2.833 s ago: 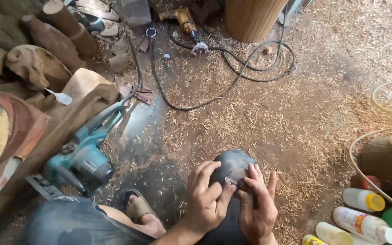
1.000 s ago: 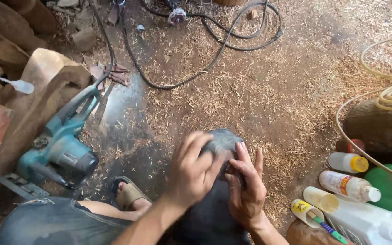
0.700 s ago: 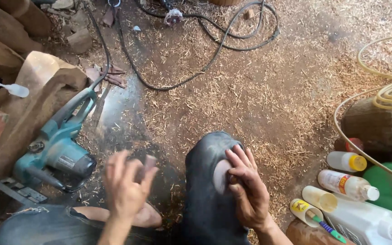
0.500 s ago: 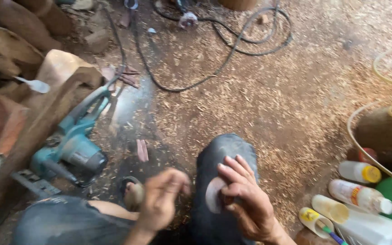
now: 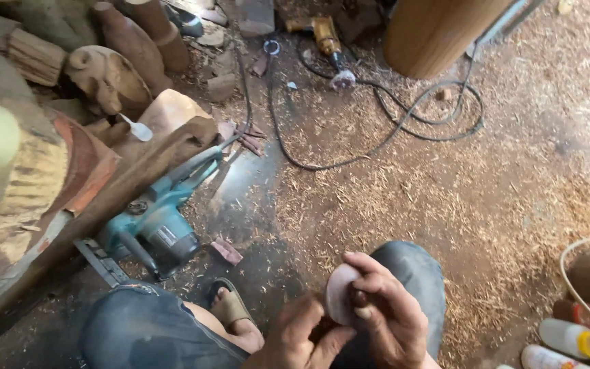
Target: Hand sanding a small wooden part followed by applying a spray finish to a larger wooden assembly in a workshop environment.
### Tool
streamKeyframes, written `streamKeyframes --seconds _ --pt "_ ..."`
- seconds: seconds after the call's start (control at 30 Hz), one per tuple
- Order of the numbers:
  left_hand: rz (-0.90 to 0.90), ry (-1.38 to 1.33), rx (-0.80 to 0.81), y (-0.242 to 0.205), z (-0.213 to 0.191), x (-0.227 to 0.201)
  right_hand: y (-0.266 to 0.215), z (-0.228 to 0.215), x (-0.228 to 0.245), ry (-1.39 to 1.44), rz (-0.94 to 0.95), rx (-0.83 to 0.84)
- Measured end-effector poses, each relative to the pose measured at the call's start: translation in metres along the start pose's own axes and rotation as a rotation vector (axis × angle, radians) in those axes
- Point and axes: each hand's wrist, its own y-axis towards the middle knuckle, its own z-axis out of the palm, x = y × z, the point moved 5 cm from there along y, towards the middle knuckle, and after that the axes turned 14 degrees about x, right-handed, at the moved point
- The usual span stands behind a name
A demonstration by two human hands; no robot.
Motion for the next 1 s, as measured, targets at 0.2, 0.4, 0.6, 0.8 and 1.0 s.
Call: streamKeyframes --seconds 0.2,0.4,0.6,0.8,1.0 --pt "0.159 -0.295 -0.112 -0.001 -0.031 -0.003 0.007 0.024 0.007 0.033 0.135 -0.01" --pt "-0.192 -0.373 -0.118 -0.008 -0.044 0.022 0.004 0.039 -0.005 0.128 0.059 0.131" --pt "-0.09 -0.455 -0.093 -0.01 -0.037 0.021 0.012 0.029 -0.005 0.084 0.182 0.243" --pt "-0.129 -0.158 -0.053 0.002 -0.041 0.002 0.006 0.024 -0.009 0.206 0.144 0.168" --pt "0.105 -0.114 0.108 0.006 -0.034 0.011 0.005 0.016 -0.021 0.186 0.116 0.108"
